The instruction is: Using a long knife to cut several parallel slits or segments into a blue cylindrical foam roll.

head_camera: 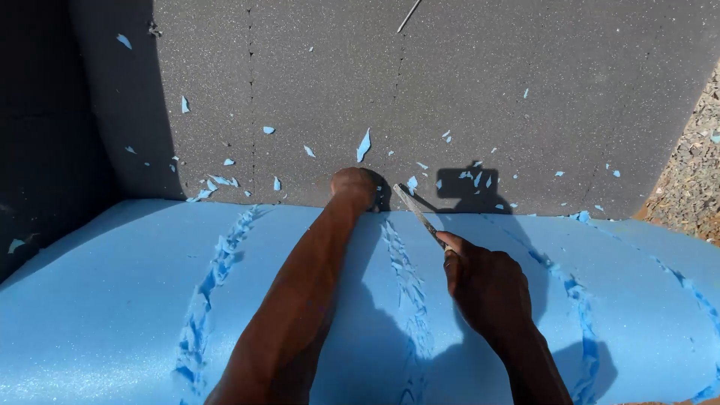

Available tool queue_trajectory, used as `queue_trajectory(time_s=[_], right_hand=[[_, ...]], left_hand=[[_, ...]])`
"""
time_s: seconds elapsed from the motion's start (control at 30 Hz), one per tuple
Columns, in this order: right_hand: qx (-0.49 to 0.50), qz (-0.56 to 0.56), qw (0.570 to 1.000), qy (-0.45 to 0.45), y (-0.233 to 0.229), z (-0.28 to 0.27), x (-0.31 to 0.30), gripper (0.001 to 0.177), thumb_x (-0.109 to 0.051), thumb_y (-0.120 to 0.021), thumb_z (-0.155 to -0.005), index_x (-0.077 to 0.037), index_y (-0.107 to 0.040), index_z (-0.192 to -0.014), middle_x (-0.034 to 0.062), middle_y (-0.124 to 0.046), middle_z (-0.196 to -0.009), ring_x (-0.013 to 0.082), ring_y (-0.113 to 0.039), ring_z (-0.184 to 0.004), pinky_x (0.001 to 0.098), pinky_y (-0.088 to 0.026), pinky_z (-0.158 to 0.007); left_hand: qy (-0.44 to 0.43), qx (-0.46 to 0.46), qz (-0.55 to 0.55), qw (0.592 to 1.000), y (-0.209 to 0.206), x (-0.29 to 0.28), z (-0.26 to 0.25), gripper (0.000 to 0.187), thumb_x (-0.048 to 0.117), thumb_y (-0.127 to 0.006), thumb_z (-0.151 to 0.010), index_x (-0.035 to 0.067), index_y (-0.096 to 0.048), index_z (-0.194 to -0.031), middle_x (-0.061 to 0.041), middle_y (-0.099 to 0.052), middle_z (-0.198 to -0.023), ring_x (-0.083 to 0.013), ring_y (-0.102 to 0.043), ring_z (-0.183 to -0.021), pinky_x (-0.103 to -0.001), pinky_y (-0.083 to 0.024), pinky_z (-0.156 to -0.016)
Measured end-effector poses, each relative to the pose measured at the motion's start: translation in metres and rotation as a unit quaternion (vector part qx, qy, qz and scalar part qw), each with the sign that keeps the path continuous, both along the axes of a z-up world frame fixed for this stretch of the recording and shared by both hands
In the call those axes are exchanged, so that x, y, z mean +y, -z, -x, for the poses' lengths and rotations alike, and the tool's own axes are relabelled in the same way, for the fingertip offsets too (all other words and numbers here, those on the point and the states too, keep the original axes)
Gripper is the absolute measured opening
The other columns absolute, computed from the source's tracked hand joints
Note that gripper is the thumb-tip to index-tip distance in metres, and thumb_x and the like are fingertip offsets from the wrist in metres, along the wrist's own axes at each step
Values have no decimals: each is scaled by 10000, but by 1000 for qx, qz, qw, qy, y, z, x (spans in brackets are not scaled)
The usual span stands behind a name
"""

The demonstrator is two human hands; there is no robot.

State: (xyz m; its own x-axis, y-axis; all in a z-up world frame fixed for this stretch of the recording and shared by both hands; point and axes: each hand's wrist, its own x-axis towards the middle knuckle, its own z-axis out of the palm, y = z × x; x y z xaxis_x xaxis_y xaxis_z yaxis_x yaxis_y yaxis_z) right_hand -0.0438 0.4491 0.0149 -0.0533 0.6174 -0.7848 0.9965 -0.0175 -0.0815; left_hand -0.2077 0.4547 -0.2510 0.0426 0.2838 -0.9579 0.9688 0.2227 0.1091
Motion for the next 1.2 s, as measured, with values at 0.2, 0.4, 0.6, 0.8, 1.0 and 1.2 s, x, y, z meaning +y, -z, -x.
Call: queue_trajectory(time_s=[0.2,0.4,0.6,0.8,1.0,1.2], right_hand=[[-106,163,980,-45,32,19,31,446,-349,-474,-1017,-475,-574,-1432,13,-775,-697,198,-698,-601,379,-528,-573],[-96,132,983,-87,74,12,33,448,-253,-515,-958,-409,-658,-1353,110,-746,-695,320,-678,-621,440,-512,-532],[-32,102,983,-151,108,9,28,411,-245,-546,-955,-344,-691,-1326,50,-787,-774,267,-660,-568,408,-483,-459],[-1,63,986,-154,133,13,11,399,-240,-545,-940,-301,-740,-1284,17,-806,-911,290,-701,-690,456,-548,-519],[39,115,988,-93,144,28,2,408,-162,-504,-905,-107,-764,-1214,153,-665,-525,234,-657,-422,374,-608,-431],[-56,128,990,-28,209,15,-83,427,-131,-429,-992,54,-766,-1179,260,-721,-708,316,-728,-684,372,-627,-647]], left_hand=[[-171,53,138,974,95,-28,-26,478,508,-846,-858,186,-774,-1203,-44,-749,-1233,-261,-710,-1143,-435,-620,-832],[-198,70,41,977,154,-57,-43,253,255,-698,-936,133,-764,-1148,-198,-711,-1204,-388,-681,-1120,-565,-639,-698],[-140,40,-2,989,151,-74,-37,277,69,-475,-1036,66,-744,-972,-131,-760,-997,-277,-719,-936,-426,-618,-796],[-250,2,-67,966,156,-91,-33,400,122,-377,-975,87,-748,-830,-99,-745,-876,-241,-712,-850,-385,-579,-777],[-243,-28,-164,956,186,-116,-41,322,98,-520,-873,127,-770,-673,-125,-739,-680,-343,-779,-761,-458,-613,-644],[-262,-45,-180,947,179,-115,-38,313,136,-543,-863,138,-800,-684,-136,-752,-676,-351,-784,-784,-414,-623,-700]])
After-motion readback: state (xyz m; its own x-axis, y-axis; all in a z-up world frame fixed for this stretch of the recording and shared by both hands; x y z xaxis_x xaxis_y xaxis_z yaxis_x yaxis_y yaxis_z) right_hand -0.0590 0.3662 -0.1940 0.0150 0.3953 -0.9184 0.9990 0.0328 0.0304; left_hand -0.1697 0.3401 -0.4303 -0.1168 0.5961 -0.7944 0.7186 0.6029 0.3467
